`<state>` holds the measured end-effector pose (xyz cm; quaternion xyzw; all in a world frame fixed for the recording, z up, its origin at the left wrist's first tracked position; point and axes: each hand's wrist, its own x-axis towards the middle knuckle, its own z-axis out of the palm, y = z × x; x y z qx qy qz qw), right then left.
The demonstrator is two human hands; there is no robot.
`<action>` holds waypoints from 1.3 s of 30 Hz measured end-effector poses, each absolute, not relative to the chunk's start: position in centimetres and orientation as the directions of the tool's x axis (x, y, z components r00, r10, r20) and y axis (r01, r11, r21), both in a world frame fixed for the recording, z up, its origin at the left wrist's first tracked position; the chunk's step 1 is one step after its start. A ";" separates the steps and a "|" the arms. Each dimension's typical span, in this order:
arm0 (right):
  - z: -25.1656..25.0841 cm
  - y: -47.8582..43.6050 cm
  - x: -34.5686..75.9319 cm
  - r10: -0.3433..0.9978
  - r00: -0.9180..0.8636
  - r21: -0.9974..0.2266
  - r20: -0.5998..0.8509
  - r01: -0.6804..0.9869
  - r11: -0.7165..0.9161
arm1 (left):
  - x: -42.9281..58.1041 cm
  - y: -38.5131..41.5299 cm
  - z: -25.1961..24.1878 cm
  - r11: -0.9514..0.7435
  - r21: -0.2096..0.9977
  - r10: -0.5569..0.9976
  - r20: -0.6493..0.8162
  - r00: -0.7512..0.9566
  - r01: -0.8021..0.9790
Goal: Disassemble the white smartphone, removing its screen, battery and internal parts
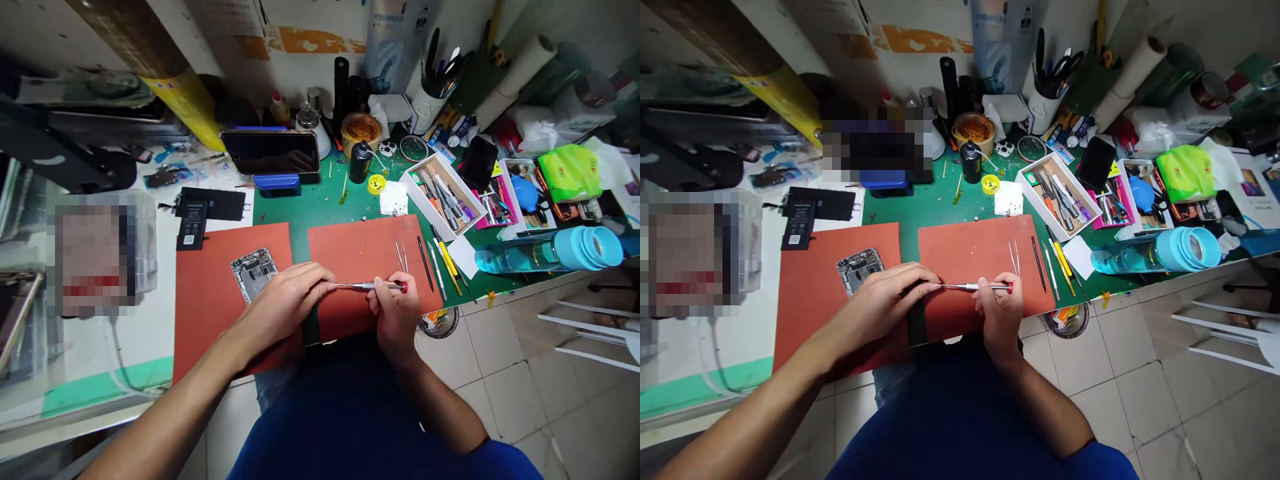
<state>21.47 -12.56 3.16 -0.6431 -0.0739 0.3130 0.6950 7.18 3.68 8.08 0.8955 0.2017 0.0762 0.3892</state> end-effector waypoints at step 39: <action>2.5 -13.7 20.5 0.511 0.855 -0.996 -0.088 -0.072 -0.052 | 14.0 5.5 4.2 -0.740 0.597 0.423 0.053 0.905 0.311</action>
